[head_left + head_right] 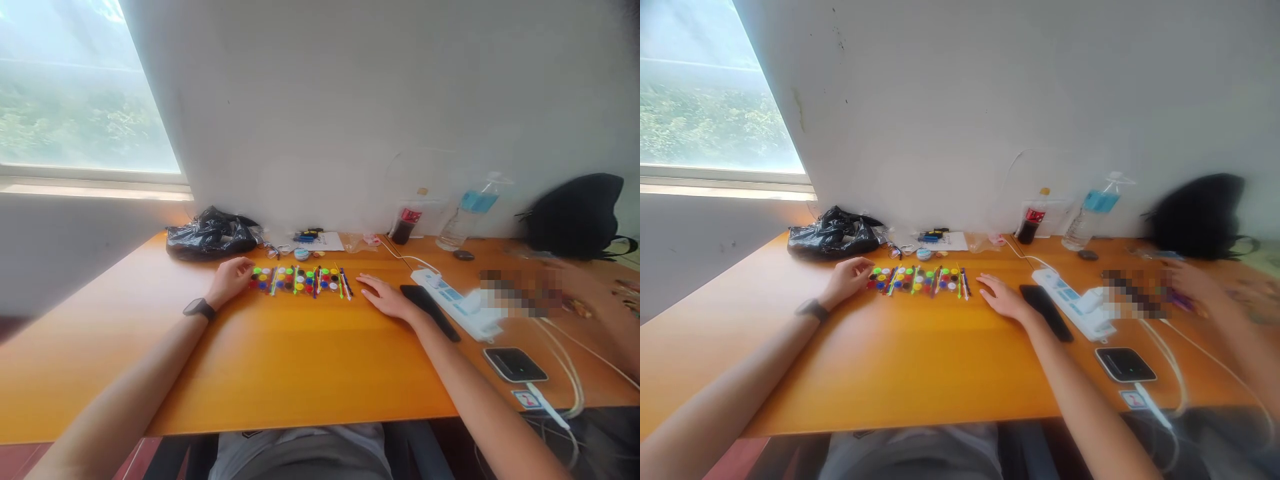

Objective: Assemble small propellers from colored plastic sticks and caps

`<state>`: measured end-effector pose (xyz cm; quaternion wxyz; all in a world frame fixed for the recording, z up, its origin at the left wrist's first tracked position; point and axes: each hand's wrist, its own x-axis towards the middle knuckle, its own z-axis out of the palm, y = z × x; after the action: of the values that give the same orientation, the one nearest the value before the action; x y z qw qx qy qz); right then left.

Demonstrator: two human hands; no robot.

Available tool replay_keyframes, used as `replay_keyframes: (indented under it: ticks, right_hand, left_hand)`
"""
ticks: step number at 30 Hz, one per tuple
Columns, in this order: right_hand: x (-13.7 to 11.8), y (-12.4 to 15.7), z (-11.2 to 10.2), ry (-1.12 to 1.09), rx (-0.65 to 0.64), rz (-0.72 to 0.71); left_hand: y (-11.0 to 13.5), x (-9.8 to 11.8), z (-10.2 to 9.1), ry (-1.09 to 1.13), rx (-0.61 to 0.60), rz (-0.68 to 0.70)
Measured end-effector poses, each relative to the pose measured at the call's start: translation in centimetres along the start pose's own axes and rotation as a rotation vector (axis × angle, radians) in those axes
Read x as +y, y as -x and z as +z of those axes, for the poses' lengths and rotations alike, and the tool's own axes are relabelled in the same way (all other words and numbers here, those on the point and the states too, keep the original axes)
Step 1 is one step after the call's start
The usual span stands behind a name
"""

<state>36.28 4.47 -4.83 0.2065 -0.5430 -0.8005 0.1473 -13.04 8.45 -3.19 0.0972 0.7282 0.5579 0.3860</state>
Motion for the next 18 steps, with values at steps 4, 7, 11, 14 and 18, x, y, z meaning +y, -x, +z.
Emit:
replay_keyframes:
  ticks: [4,7,11,14,18]
  right_hand:
    - [-0.2,0.1,-0.1,-0.002,-0.011,0.009]
    - [-0.5,0.2,-0.3,-0.010,-0.009,0.012]
    - [-1.0,0.3,-0.6,-0.003,-0.024,0.024]
    - [-1.2,0.3,-0.8,0.016,-0.043,0.038]
    - [-1.1,0.3,-0.7,0.002,-0.037,0.033]
  left_hand:
    - [0.3,0.7,-0.4,-0.086,-0.074,0.011]
    - [0.3,1.0,-0.6,-0.121,-0.081,0.004]
    - [0.3,1.3,-0.7,-0.123,-0.095,-0.016]
    - [0.3,1.2,-0.7,-0.124,-0.100,-0.025]
    - [0.3,1.0,-0.6,-0.119,-0.099,-0.041]
